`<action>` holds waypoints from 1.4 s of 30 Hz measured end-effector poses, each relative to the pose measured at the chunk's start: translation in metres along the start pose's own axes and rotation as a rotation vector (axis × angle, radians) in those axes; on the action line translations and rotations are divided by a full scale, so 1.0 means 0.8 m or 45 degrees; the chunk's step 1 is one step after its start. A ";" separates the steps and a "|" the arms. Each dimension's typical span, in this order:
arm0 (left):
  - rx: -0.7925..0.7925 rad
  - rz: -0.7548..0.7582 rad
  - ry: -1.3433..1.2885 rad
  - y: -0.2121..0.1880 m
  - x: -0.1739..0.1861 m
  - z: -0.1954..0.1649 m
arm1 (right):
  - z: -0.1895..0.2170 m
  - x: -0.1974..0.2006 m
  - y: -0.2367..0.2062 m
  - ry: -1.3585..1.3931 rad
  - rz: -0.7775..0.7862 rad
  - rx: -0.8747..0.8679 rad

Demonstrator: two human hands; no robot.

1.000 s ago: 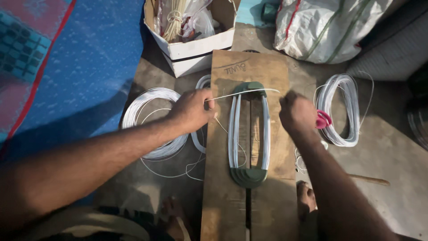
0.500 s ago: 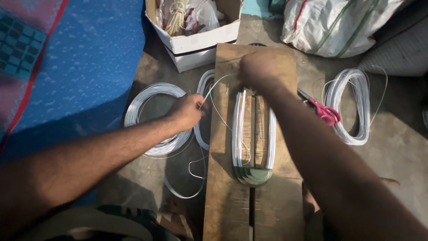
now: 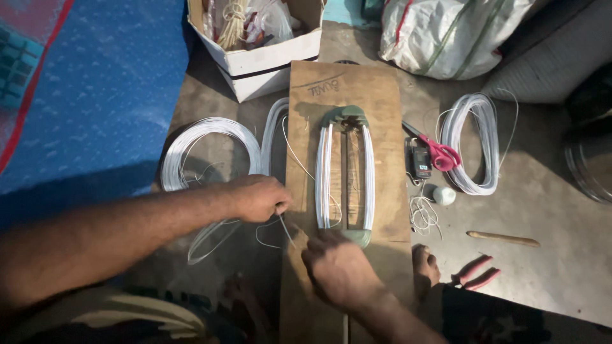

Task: The person sits on the floor and winds white wire around a green plastic winder frame mounted on a wooden board, repeatedly looping the wire by hand and pulling lengths from a coil beside them. They continue winding turns around the frame throughout the episode.

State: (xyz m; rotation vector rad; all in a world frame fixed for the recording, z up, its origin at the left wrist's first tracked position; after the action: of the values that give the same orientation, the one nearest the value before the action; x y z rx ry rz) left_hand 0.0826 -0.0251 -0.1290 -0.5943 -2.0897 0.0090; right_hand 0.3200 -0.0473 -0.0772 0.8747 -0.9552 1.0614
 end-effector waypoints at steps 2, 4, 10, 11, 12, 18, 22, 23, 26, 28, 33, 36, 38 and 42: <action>0.057 0.211 0.017 -0.002 -0.006 0.002 | 0.008 -0.002 -0.025 0.081 0.087 -0.117; 0.059 0.412 0.029 -0.004 -0.014 0.003 | 0.009 -0.004 -0.050 0.170 0.033 -0.231; -0.011 0.638 -0.116 -0.015 -0.035 -0.012 | -0.030 -0.028 -0.113 0.164 0.044 -0.813; 0.053 0.695 -0.047 -0.017 -0.035 -0.014 | -0.040 -0.028 -0.120 0.161 0.009 -0.894; 0.114 0.752 0.023 -0.019 -0.034 -0.016 | -0.049 -0.029 -0.126 0.157 -0.025 -0.976; 0.496 0.820 0.193 -0.024 -0.013 -0.003 | -0.139 -0.009 -0.136 0.065 -0.231 -1.271; 0.707 0.632 -0.476 -0.004 0.013 0.018 | -0.188 0.000 -0.112 0.075 -0.462 -1.221; 0.653 0.540 -0.646 0.000 0.022 0.021 | -0.196 0.006 -0.102 -0.058 -0.515 -1.130; 0.497 0.214 -1.064 0.003 0.058 0.025 | -0.214 0.030 -0.064 -0.273 -0.677 -0.891; 0.371 -0.110 -1.238 -0.003 0.089 0.026 | -0.229 0.054 -0.029 -0.321 -0.751 -0.724; 0.087 -0.800 -1.271 -0.029 0.148 0.017 | -0.266 0.099 0.067 -0.264 -0.714 -0.563; 0.071 -0.924 -1.276 -0.036 0.160 0.013 | -0.287 0.107 0.121 0.009 -0.403 -0.799; 0.000 -0.919 -1.283 -0.037 0.162 0.011 | -0.300 0.106 0.153 0.389 -0.090 -1.125; -0.061 -0.898 -1.157 -0.045 0.163 0.014 | -0.301 0.103 0.217 0.208 0.028 -0.902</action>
State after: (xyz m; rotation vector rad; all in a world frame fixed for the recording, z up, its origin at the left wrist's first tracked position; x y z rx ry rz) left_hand 0.0007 -0.0001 -0.0239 0.2225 -3.0851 -0.2089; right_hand 0.2181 0.2429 -0.0609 0.1910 -1.0979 0.7138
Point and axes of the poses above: each hand's wrist, its own y-axis towards the middle knuckle, its own x-axis out of the back of the hand, z = x × y, the point moved 2 cm from there along y, towards the middle knuckle, and after that the axes turned 5 degrees about -z, right-handed, at the moved point
